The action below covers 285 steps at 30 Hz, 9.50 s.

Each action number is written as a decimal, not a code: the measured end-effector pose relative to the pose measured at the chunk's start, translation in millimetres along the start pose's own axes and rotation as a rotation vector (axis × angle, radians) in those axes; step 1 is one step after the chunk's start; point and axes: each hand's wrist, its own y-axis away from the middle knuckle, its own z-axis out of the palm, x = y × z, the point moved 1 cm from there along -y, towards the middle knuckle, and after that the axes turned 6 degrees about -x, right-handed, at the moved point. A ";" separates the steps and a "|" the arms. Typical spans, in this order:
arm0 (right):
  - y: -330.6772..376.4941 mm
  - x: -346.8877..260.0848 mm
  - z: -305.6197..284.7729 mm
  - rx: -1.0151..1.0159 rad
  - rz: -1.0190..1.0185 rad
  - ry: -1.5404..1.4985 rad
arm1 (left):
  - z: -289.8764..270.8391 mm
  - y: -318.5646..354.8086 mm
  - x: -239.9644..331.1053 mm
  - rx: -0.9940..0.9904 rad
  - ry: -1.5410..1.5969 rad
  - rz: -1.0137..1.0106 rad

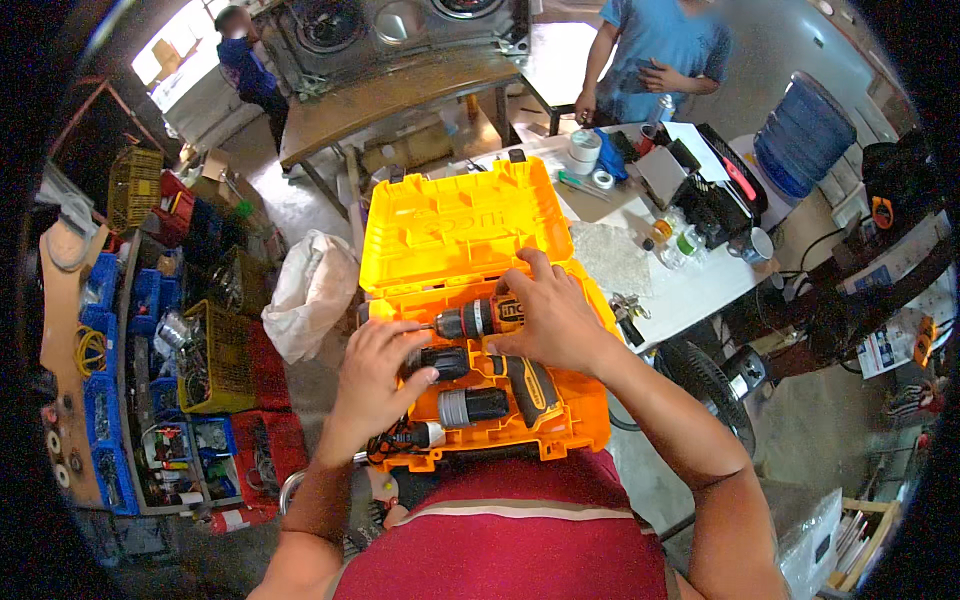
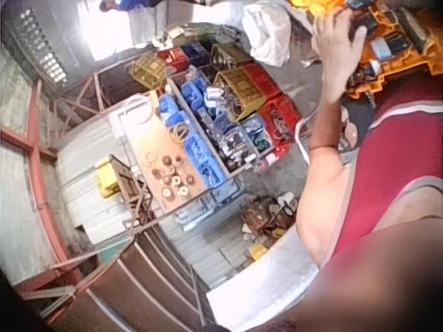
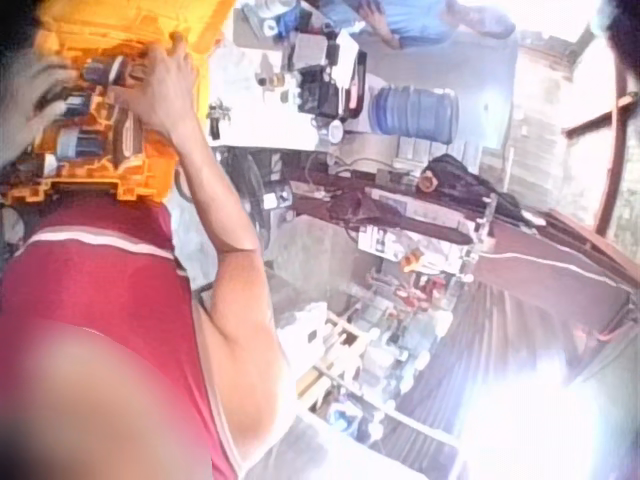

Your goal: The person unlocks and opens a yellow toolbox, removes a cordless drill, hands it to another person, then closes the toolbox and places it on a chair. The person also handles a set of keys and a fan during the sequence.

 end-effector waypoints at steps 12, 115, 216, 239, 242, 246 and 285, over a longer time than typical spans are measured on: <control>3.8 -8.3 -8.9 -0.039 0.069 0.123 | 7.6 -2.5 -3.5 -0.032 -0.030 -0.019; 14.0 113.5 -96.7 1.252 0.223 -1.107 | -110.1 -131.2 118.3 0.981 0.268 0.369; 76.0 -69.4 -200.6 1.007 -1.013 0.218 | 53.0 -104.9 -197.7 0.026 0.884 -0.527; 60.1 120.6 -32.2 0.437 0.153 -0.921 | 43.7 -77.4 -202.1 0.200 1.013 -0.549; 58.0 137.4 -21.2 0.439 0.189 -0.925 | 35.7 -74.5 -181.0 0.208 1.155 -0.484; 43.8 170.2 -25.7 0.524 0.138 -0.871 | 31.2 -70.5 -168.3 0.268 1.060 -0.531; -285.1 384.9 -153.6 0.049 0.539 -0.181 | 25.2 -14.8 10.0 -0.036 -0.138 -0.656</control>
